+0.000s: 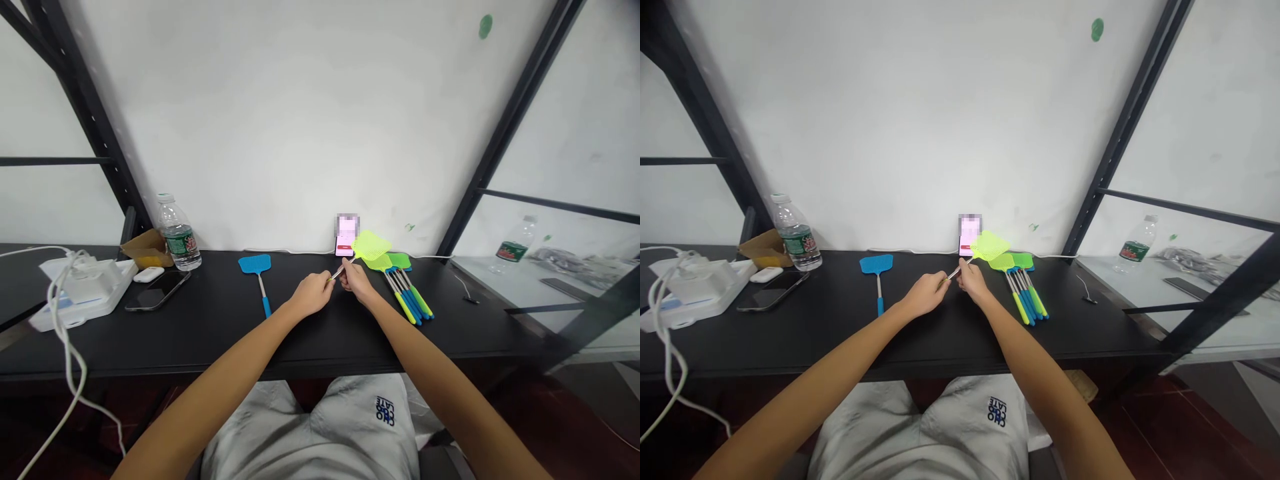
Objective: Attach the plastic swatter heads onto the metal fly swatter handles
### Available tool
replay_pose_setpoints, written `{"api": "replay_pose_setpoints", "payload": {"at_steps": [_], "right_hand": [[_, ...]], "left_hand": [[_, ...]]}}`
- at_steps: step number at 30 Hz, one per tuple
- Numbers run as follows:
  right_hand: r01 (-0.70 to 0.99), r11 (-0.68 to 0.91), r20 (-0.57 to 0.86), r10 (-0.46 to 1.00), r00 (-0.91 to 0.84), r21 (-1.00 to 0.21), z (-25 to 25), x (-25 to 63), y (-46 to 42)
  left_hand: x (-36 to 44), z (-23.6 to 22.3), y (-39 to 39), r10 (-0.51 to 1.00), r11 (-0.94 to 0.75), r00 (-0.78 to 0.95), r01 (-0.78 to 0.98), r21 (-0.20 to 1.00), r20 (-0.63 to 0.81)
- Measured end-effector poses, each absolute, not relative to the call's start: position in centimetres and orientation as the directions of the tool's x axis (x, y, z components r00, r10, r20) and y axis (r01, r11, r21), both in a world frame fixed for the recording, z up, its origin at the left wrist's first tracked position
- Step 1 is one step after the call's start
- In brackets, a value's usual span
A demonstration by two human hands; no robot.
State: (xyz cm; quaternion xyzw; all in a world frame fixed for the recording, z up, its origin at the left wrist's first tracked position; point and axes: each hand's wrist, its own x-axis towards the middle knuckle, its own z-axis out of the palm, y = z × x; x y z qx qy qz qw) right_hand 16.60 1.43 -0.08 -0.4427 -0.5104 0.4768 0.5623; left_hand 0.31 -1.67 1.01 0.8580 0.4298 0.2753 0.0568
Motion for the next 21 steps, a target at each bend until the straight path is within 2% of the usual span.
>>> {"api": "replay_pose_setpoints", "payload": {"at_steps": [7,12,15,21], "right_hand": [[-0.052,0.118,0.123,0.986,-0.110,-0.992,-0.5,16.9,1.5],[-0.032,0.120,0.123,0.984,-0.125,-0.992,-0.6,16.8,1.5],[-0.001,0.141,0.141,0.988,-0.057,-0.990,-0.2,17.0,1.5],[0.135,0.203,0.232,0.938,0.257,-0.970,0.7,19.7,2.1]], "left_hand": [[0.3,1.1,-1.8,0.775,-0.616,0.481,0.718,0.322,0.410],[0.2,1.1,-1.9,0.785,-0.606,0.474,0.724,0.331,0.399],[0.2,1.4,-2.0,0.797,-0.591,0.457,0.724,0.355,0.395],[0.0,1.8,-1.7,0.845,-0.505,0.355,0.775,0.379,0.400]]}}
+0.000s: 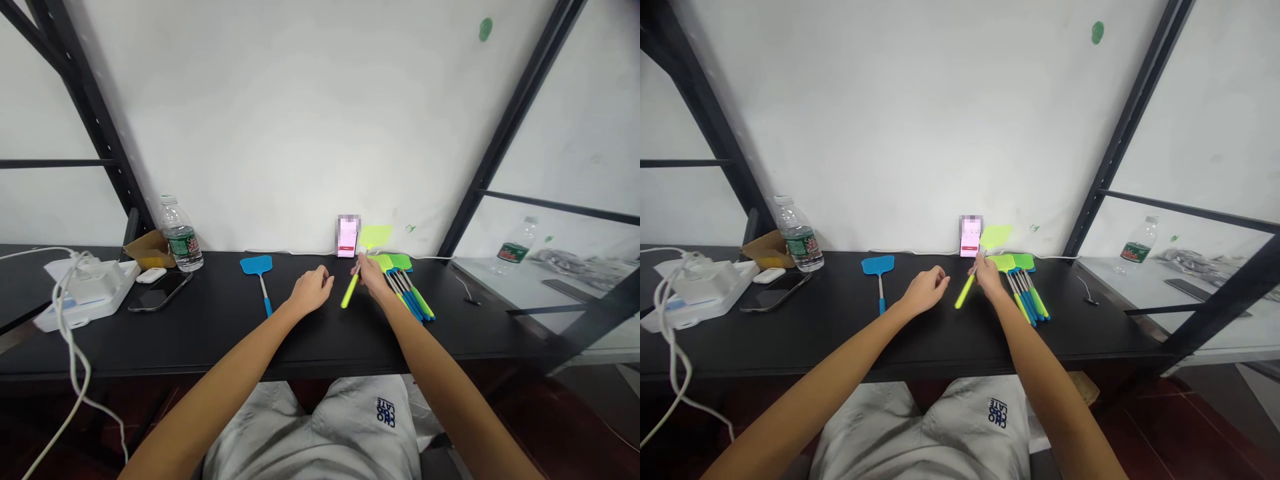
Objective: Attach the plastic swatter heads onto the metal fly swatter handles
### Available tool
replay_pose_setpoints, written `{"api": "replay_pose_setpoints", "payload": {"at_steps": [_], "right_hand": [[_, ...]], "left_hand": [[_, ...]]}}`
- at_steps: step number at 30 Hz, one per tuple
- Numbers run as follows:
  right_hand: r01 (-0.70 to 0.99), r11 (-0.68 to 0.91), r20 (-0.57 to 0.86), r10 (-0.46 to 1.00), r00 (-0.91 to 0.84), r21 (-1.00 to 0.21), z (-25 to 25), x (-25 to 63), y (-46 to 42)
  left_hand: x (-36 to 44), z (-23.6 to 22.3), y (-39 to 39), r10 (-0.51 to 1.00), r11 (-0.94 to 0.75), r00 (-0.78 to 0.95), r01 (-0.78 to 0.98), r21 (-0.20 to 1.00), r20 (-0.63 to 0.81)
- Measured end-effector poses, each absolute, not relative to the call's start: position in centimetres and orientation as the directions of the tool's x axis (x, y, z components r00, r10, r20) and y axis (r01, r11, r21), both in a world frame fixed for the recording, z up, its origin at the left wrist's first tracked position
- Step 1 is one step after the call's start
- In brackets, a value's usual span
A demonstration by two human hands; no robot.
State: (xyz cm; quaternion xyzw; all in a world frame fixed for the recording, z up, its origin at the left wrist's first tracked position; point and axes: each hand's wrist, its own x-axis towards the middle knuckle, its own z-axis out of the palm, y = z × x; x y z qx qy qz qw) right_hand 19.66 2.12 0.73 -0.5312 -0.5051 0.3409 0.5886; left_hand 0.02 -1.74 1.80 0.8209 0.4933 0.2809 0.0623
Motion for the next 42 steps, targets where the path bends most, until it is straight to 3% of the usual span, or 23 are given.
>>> {"api": "replay_pose_setpoints", "payload": {"at_steps": [4,8,14,23,42], "right_hand": [[0.392,0.206,0.350,0.872,0.342,-0.896,1.1,22.4,2.5],[0.612,0.036,0.325,0.872,0.367,-0.790,1.7,24.7,2.5],[0.840,-0.172,0.302,0.880,0.366,-0.515,2.6,26.9,1.9],[0.839,-0.435,0.121,0.861,0.494,-0.328,3.2,28.8,0.7],[0.784,-0.506,0.081,0.820,0.566,-0.359,3.1,27.9,0.5]], "left_hand": [[0.0,1.5,-1.5,0.842,-0.510,0.357,0.772,0.379,0.405],[-0.1,1.2,-1.4,0.838,-0.521,0.373,0.764,0.381,0.398],[-0.2,1.2,-1.3,0.837,-0.526,0.382,0.760,0.381,0.392],[-0.2,1.6,-1.6,0.851,-0.506,0.379,0.775,0.378,0.362],[-0.3,1.2,-1.4,0.826,-0.540,0.399,0.762,0.358,0.398]]}}
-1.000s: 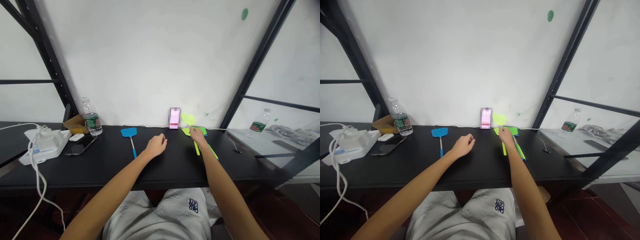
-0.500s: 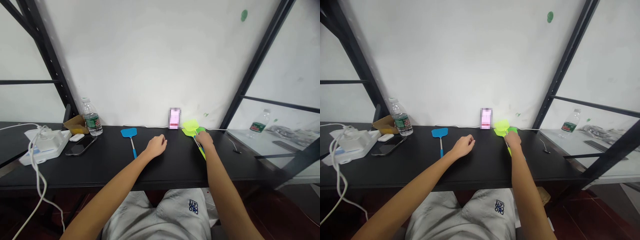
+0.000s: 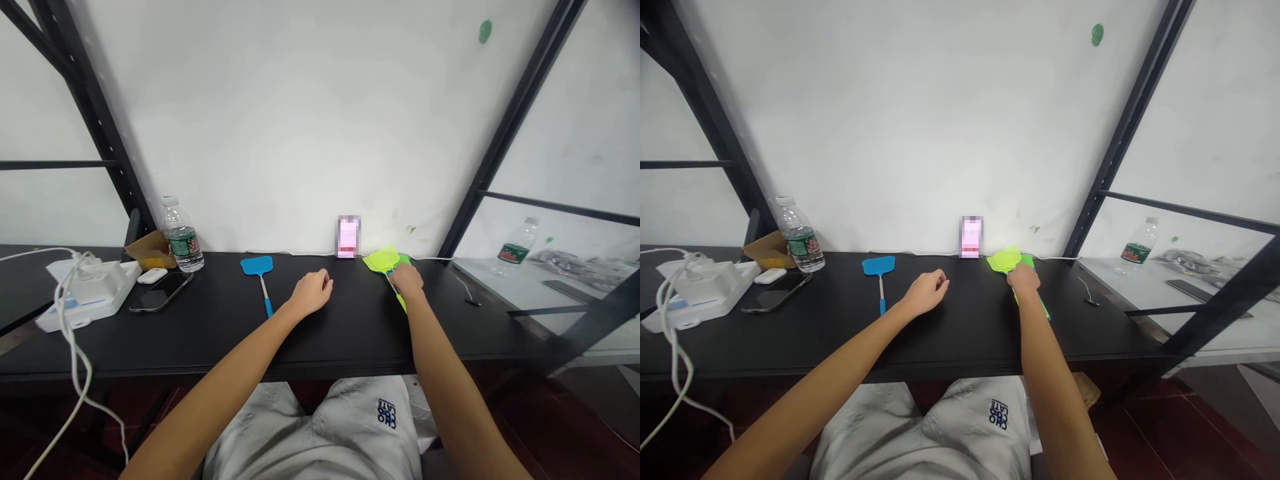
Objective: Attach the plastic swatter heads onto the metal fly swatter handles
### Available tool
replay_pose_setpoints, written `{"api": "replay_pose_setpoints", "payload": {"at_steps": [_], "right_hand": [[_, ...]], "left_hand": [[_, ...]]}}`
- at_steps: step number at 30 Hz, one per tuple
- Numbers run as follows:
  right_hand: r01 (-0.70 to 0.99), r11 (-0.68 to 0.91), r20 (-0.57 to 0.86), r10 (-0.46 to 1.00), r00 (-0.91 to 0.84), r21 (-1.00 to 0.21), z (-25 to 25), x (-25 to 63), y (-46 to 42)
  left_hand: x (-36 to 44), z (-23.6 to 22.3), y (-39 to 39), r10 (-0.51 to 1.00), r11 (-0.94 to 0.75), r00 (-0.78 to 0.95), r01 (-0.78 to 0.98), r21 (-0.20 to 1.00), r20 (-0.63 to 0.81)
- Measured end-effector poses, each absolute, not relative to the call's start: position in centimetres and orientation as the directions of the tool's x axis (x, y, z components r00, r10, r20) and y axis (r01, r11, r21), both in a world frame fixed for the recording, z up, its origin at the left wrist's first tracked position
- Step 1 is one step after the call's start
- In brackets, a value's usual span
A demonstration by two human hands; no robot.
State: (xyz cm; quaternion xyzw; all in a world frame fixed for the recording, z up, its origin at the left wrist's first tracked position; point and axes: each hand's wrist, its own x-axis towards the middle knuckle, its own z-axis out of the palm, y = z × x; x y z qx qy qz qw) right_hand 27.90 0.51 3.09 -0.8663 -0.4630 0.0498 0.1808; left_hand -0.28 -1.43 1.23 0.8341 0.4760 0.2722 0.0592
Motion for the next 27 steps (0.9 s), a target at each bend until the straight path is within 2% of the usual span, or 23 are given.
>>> {"api": "replay_pose_setpoints", "payload": {"at_steps": [7,11,15,21,25,27], "right_hand": [[0.819,-0.463,0.164,0.828,0.536,-0.340,2.7,27.8,0.6],[0.848,-0.394,0.293,0.814,0.501,-0.355,2.5,27.0,0.8],[0.903,-0.285,0.384,0.832,0.400,-0.322,2.3,25.3,1.2],[0.968,-0.045,0.456,0.876,0.157,-0.245,1.6,22.6,1.4],[0.958,0.124,0.409,0.913,-0.007,-0.260,0.8,21.7,1.5],[0.944,0.183,0.376,0.924,-0.070,-0.275,0.5,21.5,1.7]], "left_hand": [[-0.1,1.6,-1.5,0.847,-0.465,0.335,0.844,0.268,0.413],[-0.4,1.9,-1.4,0.876,-0.251,0.148,0.952,0.172,0.460],[-1.6,1.5,-0.6,0.905,-0.048,-0.009,0.991,0.122,0.426],[-3.8,1.0,1.9,0.952,0.185,-0.199,0.979,0.084,0.232],[-4.3,1.0,2.8,0.958,0.257,-0.270,0.957,0.132,0.095],[-4.2,0.8,2.8,0.961,0.244,-0.258,0.960,0.135,0.097]]}}
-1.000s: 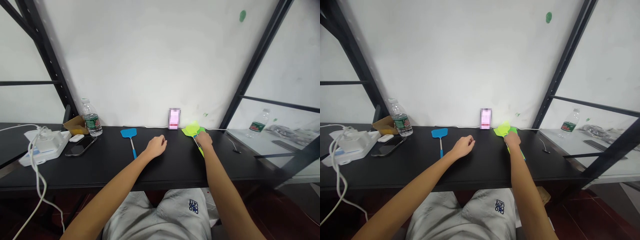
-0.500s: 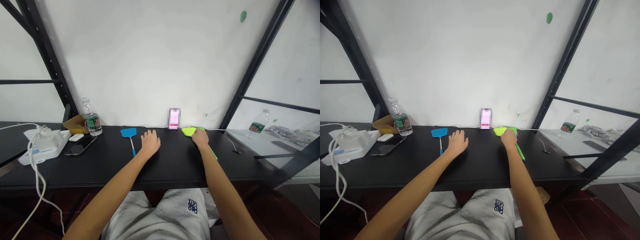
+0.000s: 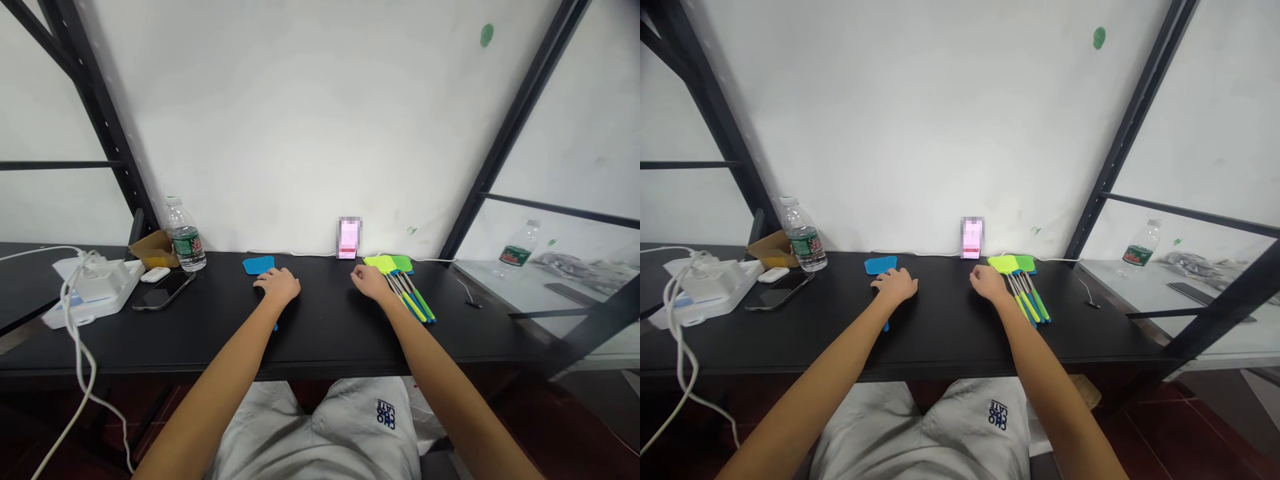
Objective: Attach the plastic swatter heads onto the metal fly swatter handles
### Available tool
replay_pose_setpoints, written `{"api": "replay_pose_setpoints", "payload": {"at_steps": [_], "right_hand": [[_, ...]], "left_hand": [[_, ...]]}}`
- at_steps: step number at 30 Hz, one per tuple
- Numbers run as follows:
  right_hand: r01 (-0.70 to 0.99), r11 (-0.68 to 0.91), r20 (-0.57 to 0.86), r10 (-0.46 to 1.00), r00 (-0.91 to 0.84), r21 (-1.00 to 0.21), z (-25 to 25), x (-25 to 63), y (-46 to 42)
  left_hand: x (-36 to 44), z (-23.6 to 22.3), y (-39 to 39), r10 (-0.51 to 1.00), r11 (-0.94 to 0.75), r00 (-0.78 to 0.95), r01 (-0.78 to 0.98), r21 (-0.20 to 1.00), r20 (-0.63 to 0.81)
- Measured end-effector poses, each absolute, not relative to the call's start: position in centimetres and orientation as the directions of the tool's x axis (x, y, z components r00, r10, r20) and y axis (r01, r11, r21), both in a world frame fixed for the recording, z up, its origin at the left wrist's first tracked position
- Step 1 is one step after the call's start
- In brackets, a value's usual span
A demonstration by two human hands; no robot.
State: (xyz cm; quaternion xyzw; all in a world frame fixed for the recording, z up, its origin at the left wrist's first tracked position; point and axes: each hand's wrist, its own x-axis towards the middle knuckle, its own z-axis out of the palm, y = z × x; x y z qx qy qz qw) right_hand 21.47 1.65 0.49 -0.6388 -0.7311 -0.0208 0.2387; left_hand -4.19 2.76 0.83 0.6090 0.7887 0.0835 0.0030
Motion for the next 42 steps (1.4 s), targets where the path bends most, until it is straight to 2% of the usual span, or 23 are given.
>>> {"api": "replay_pose_setpoints", "payload": {"at_steps": [4,10,16,18,22,29,35,42], "right_hand": [[0.928,0.235,0.342,0.931,-0.129,-0.288,0.1,21.3,1.9],[0.914,0.263,0.338,0.928,-0.153,-0.308,-0.1,21.4,2.0],[0.904,0.279,0.327,0.930,-0.169,-0.325,-0.1,21.4,1.9],[0.904,0.281,0.328,0.929,-0.172,-0.322,-0.1,21.4,1.9],[0.911,0.263,0.328,0.932,-0.156,-0.316,-0.2,21.4,1.9],[0.912,0.233,0.312,0.942,-0.125,-0.337,-0.2,21.3,1.8],[0.932,0.161,0.339,0.940,-0.044,-0.326,-0.2,21.3,1.9],[0.930,0.086,0.295,0.955,0.025,-0.357,-0.4,21.7,2.2]], "left_hand": [[-3.7,0.6,2.2,0.974,0.134,-0.151,0.985,0.109,0.169],[-3.5,1.4,1.5,0.983,-0.026,0.008,0.995,0.096,0.184],[-3.1,1.8,1.1,0.900,-0.394,0.350,0.908,0.140,0.259],[-2.8,1.7,0.9,0.866,-0.462,0.413,0.877,0.136,0.283],[-2.5,1.3,0.7,0.856,-0.484,0.436,0.865,0.135,0.278],[-2.5,1.1,1.2,0.868,-0.492,0.447,0.833,0.254,0.215],[-2.1,1.3,1.0,0.862,-0.506,0.475,0.809,0.300,0.174],[-2.2,0.9,1.2,0.846,-0.534,0.501,0.798,0.280,0.184]]}}
